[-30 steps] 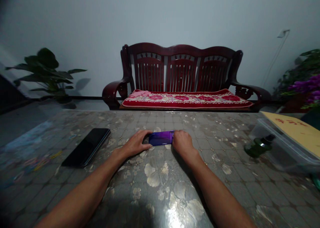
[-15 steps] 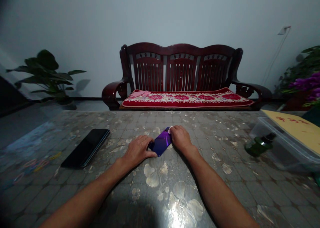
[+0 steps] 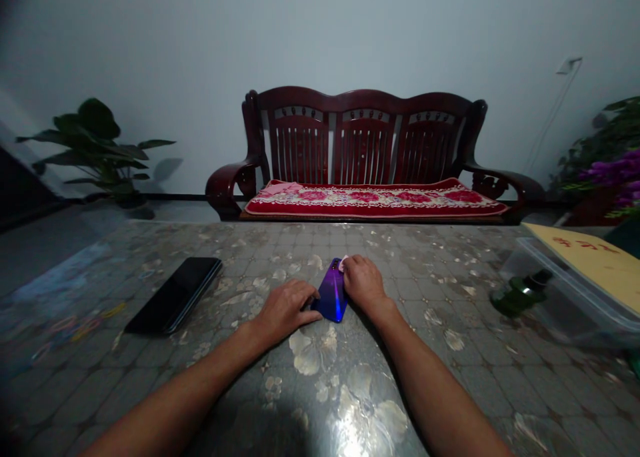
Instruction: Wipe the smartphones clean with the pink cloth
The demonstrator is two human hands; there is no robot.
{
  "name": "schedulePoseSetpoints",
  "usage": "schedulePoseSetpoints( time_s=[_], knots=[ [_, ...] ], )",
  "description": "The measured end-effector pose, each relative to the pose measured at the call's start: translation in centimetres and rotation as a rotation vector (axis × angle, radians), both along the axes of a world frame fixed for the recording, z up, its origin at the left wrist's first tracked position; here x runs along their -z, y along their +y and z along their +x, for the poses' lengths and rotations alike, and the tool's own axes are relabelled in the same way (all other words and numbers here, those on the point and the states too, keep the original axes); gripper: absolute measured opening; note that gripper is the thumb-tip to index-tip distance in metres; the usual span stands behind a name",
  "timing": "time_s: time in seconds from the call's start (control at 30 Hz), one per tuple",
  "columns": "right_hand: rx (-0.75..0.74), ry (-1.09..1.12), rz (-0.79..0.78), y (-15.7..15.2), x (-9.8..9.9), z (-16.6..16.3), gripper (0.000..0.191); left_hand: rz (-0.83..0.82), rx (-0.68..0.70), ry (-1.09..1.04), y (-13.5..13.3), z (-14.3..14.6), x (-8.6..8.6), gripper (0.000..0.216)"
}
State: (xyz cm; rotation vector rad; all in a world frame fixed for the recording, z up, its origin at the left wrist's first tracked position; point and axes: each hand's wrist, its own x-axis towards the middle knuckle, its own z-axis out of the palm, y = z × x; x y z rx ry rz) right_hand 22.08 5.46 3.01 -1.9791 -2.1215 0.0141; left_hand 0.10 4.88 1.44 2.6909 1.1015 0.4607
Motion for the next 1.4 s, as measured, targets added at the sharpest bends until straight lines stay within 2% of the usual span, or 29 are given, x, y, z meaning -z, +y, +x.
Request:
schedulePoseSetpoints(
  time_s=[0.17, 0.43, 0.73, 0.83, 0.97, 1.07, 1.23, 1.3, 1.4],
  knots=[
    [-0.038, 0.103, 0.007, 0.6, 0.5, 0.1, 0.028, 0.021, 0.031, -0.044, 0.2, -0.2, 0.5, 0.030],
    [-0.242, 0.205, 0.080, 2.5, 1.9, -0.3, 0.026, 0.024, 0.015, -0.009, -0.2, -0.2, -0.1, 0.033],
    [-0.413, 0.143, 0.080, 0.7, 1.0, -1.4, 0.023, -0.008, 0.018, -0.058, -0.2, -0.1, -0.1, 0.029],
    [-0.357, 0.115, 0.088, 0.9, 1.0, -1.4, 0.022, -0.025, 0.062, -0.068, -0.1, -0.3, -0.4, 0.027],
    [-0.286, 0.082, 0.085, 1.5, 1.0, -1.0, 0.024, -0.089, 0.189, -0.113, 0.5, -0.7, -0.9, 0.023],
    [-0.359, 0.100, 0.095, 1.0, 1.0, -0.7, 0.025, -0.130, 0.236, -0.127, 0.9, -1.0, -1.0, 0.026],
    [-0.530, 0.137, 0.118, -0.6, 1.3, -0.6, 0.024, -0.141, 0.207, -0.135, 0.9, -1.0, -0.8, 0.025],
    [-0.495, 0.141, 0.128, -0.5, 1.5, -0.3, 0.024, -0.135, 0.197, -0.134, 0.9, -0.9, -0.7, 0.026],
    [-0.359, 0.143, 0.131, 0.4, 1.8, 0.3, 0.026, -0.125, 0.194, -0.131, 1.0, -0.9, -0.3, 0.025]
  ],
)
